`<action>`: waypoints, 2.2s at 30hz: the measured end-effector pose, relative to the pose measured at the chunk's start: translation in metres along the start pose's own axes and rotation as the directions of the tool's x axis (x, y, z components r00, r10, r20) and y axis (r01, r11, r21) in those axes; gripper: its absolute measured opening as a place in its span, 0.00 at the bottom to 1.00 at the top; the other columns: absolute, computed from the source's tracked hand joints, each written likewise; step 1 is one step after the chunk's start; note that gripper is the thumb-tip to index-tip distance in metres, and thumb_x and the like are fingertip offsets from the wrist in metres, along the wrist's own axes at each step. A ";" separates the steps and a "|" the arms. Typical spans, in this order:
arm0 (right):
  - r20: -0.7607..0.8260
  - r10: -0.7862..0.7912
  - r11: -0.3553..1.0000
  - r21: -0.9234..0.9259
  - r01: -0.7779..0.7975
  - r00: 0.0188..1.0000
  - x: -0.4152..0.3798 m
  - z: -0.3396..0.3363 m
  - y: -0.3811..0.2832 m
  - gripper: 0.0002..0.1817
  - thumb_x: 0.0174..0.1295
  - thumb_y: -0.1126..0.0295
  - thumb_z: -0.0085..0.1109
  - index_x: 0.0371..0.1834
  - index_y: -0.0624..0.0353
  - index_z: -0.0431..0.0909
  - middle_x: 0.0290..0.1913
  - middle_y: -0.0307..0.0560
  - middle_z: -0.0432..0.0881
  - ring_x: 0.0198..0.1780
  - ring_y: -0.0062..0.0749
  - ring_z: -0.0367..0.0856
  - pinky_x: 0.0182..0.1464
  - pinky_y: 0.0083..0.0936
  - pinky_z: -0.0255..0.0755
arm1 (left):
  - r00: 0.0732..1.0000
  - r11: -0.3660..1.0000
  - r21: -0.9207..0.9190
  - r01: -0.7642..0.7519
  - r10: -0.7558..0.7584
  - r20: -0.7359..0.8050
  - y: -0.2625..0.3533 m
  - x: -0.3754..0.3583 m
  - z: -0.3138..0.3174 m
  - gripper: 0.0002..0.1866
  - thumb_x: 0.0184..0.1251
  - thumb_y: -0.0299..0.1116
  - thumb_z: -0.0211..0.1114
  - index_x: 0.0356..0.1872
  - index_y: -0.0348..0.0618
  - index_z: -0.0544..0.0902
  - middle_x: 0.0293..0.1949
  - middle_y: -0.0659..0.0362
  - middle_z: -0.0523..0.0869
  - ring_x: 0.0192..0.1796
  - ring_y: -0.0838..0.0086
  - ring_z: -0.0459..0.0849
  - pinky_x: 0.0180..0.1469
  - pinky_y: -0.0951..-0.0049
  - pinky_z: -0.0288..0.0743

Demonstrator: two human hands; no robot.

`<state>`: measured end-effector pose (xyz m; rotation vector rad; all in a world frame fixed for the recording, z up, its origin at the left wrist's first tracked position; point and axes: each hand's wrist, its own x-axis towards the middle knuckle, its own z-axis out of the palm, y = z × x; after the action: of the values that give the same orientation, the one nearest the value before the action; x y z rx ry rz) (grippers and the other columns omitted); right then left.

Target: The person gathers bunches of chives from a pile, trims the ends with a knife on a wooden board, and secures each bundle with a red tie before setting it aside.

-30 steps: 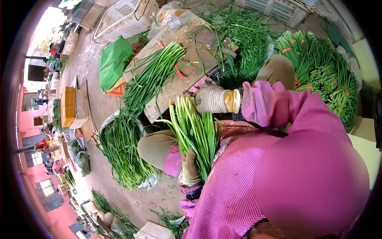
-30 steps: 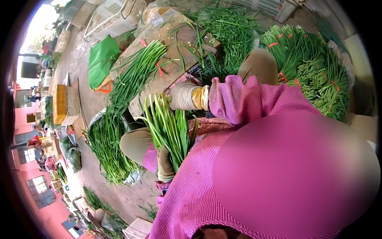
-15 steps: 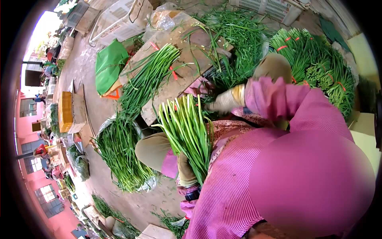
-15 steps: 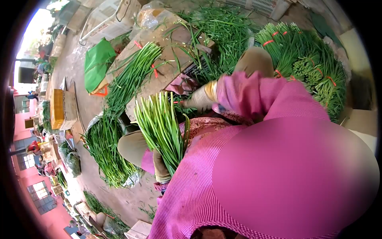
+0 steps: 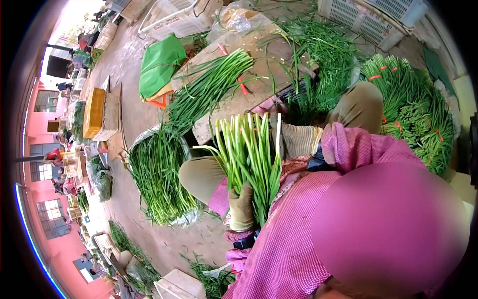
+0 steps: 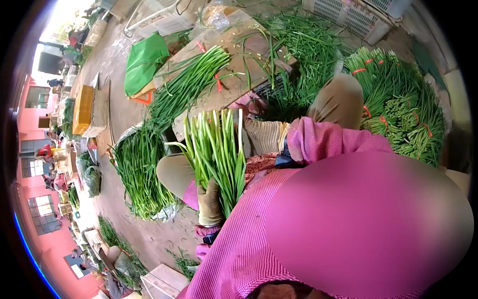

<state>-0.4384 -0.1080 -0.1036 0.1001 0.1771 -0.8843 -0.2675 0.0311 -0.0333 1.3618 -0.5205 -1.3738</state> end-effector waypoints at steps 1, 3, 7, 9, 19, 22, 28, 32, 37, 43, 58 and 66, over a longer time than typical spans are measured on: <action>0.002 0.002 1.000 -0.002 -0.002 1.000 0.001 -0.003 -0.004 0.28 0.67 0.46 0.59 0.56 0.61 0.78 0.51 0.45 0.84 0.54 0.32 0.81 0.54 0.36 0.78 | 1.000 0.999 0.035 -0.009 0.009 0.012 -0.002 0.001 -0.001 0.22 0.69 0.30 0.62 0.62 0.36 0.73 0.52 0.57 0.83 0.48 0.71 0.83 0.51 0.71 0.78; -0.016 0.375 0.919 -0.125 -0.374 0.927 -0.002 0.031 -0.016 0.28 0.73 0.43 0.46 0.55 0.57 0.79 0.52 0.41 0.84 0.50 0.30 0.81 0.57 0.38 0.75 | 0.999 0.998 0.063 -0.020 0.018 0.029 -0.001 0.000 0.004 0.23 0.68 0.30 0.63 0.63 0.36 0.72 0.52 0.57 0.83 0.49 0.71 0.83 0.51 0.72 0.77; -0.227 0.268 0.827 -0.444 -0.345 0.936 0.017 0.066 0.001 0.22 0.75 0.48 0.41 0.51 0.52 0.78 0.50 0.41 0.84 0.52 0.29 0.77 0.58 0.27 0.70 | 0.989 0.976 0.196 -0.090 0.065 0.133 0.006 -0.004 0.008 0.32 0.67 0.26 0.62 0.71 0.37 0.62 0.57 0.54 0.79 0.53 0.70 0.80 0.55 0.73 0.75; -0.208 0.150 0.978 -0.111 -0.175 0.967 0.038 0.007 0.010 0.19 0.75 0.49 0.42 0.43 0.50 0.77 0.37 0.37 0.78 0.43 0.28 0.72 0.51 0.26 0.68 | 0.983 0.971 0.222 -0.095 0.056 0.175 0.016 -0.007 0.006 0.35 0.67 0.30 0.63 0.73 0.37 0.59 0.60 0.51 0.77 0.57 0.67 0.78 0.60 0.69 0.72; 0.064 -0.559 0.700 0.572 0.429 0.827 0.051 0.023 0.027 0.08 0.69 0.65 0.42 0.34 0.51 0.70 0.29 0.37 0.69 0.39 0.29 0.66 0.50 0.31 0.61 | 0.886 0.459 0.783 -0.419 0.397 0.241 0.052 -0.005 0.042 0.64 0.47 0.33 0.81 0.78 0.40 0.39 0.74 0.41 0.57 0.74 0.54 0.61 0.74 0.61 0.56; 0.202 -0.831 0.541 0.509 0.669 0.518 0.069 0.011 0.039 0.11 0.72 0.62 0.42 0.44 0.53 0.75 0.35 0.38 0.76 0.38 0.30 0.69 0.53 0.31 0.64 | 0.864 0.385 0.823 -0.417 0.449 0.228 0.040 0.007 0.045 0.63 0.48 0.29 0.79 0.78 0.38 0.39 0.74 0.39 0.57 0.75 0.54 0.59 0.75 0.61 0.53; 0.205 -0.390 0.731 0.662 0.167 0.898 0.072 -0.029 0.030 0.20 0.72 0.43 0.48 0.42 0.49 0.72 0.35 0.39 0.71 0.43 0.31 0.71 0.55 0.31 0.68 | 0.988 0.983 0.121 -0.140 0.131 0.079 0.031 0.026 0.021 0.48 0.61 0.21 0.66 0.78 0.43 0.46 0.60 0.49 0.76 0.53 0.66 0.81 0.55 0.70 0.77; 0.022 0.218 0.674 -0.726 -0.135 0.976 0.028 0.052 0.010 0.41 0.63 0.32 0.52 0.67 0.56 0.69 0.48 0.40 0.80 0.56 0.29 0.75 0.61 0.29 0.67 | 0.968 0.910 0.332 -0.250 0.238 0.076 0.022 0.022 0.040 0.43 0.62 0.20 0.65 0.76 0.43 0.53 0.56 0.53 0.78 0.50 0.70 0.80 0.53 0.72 0.77; -0.030 0.218 0.677 -0.715 -0.173 0.975 0.033 0.072 0.008 0.27 0.65 0.48 0.62 0.57 0.59 0.77 0.48 0.38 0.82 0.50 0.21 0.80 0.56 0.23 0.72 | 0.939 0.713 0.612 -0.342 0.287 0.189 0.032 0.012 0.041 0.45 0.58 0.22 0.71 0.75 0.42 0.54 0.57 0.50 0.78 0.56 0.65 0.79 0.59 0.68 0.75; -0.098 0.183 0.648 -0.737 -0.195 0.978 0.035 0.080 0.015 0.19 0.67 0.58 0.60 0.55 0.57 0.77 0.43 0.41 0.85 0.40 0.26 0.84 0.45 0.25 0.78 | 0.942 0.683 0.674 -0.282 0.332 0.059 0.059 0.025 0.049 0.63 0.54 0.31 0.78 0.78 0.42 0.35 0.68 0.35 0.65 0.64 0.56 0.73 0.68 0.65 0.67; -0.118 0.025 0.104 -0.987 -0.119 0.993 0.053 0.086 0.054 0.42 0.65 0.53 0.62 0.75 0.63 0.55 0.59 0.54 0.77 0.59 0.37 0.75 0.63 0.29 0.67 | 0.996 0.994 0.100 0.042 -0.049 0.070 0.019 0.061 0.011 0.20 0.62 0.26 0.69 0.54 0.36 0.78 0.45 0.58 0.85 0.43 0.75 0.85 0.44 0.75 0.79; 0.217 0.331 -0.117 -0.956 0.269 0.918 0.080 0.106 0.038 0.24 0.73 0.51 0.47 0.58 0.60 0.75 0.50 0.57 0.82 0.53 0.44 0.81 0.55 0.31 0.72 | 0.948 0.903 -0.348 0.253 -0.160 0.274 0.060 0.044 -0.058 0.19 0.71 0.44 0.59 0.48 0.37 0.79 0.41 0.52 0.86 0.34 0.67 0.86 0.34 0.69 0.83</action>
<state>-0.3470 -0.1616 -0.0151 -1.6570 0.4383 -0.4439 -0.1825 -0.0058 -0.0140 0.9587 -0.2468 -1.7265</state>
